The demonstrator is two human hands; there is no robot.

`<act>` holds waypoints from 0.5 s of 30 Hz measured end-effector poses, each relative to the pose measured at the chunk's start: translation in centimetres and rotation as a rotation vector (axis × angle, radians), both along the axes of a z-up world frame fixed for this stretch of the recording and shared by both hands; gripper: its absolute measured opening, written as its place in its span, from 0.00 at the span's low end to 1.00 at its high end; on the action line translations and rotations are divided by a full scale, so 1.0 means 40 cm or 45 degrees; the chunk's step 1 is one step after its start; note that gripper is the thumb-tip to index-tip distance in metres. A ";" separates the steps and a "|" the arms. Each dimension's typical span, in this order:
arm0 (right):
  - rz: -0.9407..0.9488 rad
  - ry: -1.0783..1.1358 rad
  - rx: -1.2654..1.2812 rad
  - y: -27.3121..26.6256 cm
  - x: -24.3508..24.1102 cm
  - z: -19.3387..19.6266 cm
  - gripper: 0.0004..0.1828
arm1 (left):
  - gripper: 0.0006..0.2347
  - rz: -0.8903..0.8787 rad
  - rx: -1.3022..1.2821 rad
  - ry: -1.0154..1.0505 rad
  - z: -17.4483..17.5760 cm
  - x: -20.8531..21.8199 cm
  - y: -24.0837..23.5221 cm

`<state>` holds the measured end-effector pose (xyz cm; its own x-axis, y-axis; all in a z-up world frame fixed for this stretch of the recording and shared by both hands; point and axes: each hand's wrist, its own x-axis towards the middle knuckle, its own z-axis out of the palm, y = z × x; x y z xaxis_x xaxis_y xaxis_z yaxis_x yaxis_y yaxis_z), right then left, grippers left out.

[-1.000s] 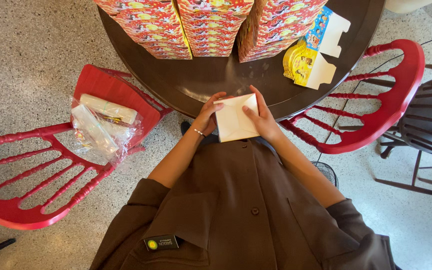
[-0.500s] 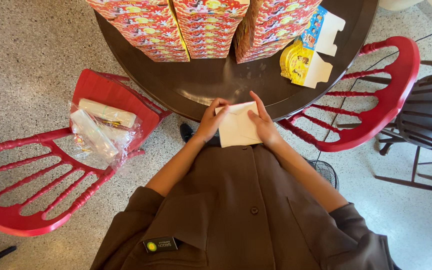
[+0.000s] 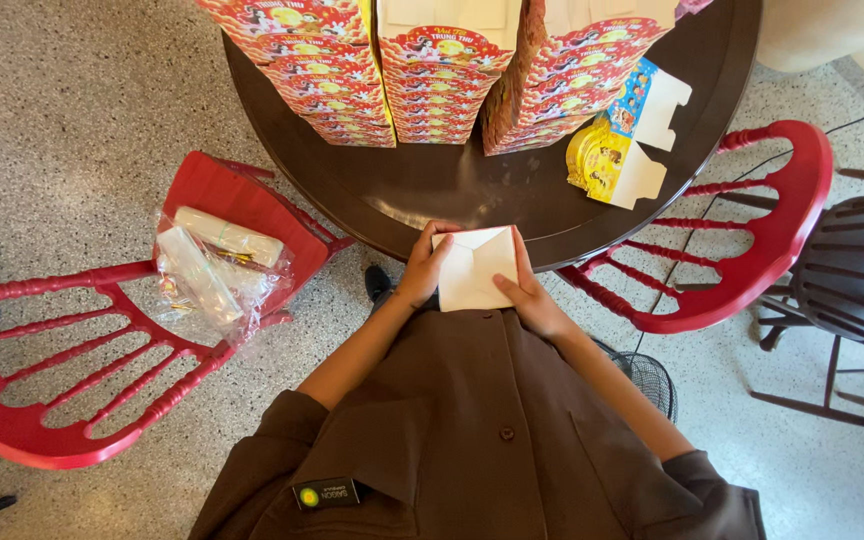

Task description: The person assembles flat-packed paper boxes by folding and interlocking the flaps. They repeatedly pick up a flat box, fold it into a three-dimensional container, and place it on a growing stack on the table.

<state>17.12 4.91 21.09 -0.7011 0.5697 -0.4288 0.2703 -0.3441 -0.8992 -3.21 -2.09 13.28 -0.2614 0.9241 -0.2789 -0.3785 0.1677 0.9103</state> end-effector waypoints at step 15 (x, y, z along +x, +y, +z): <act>-0.080 0.632 0.282 0.262 -0.105 0.515 0.21 | 0.19 0.458 0.989 0.600 0.492 -0.242 0.092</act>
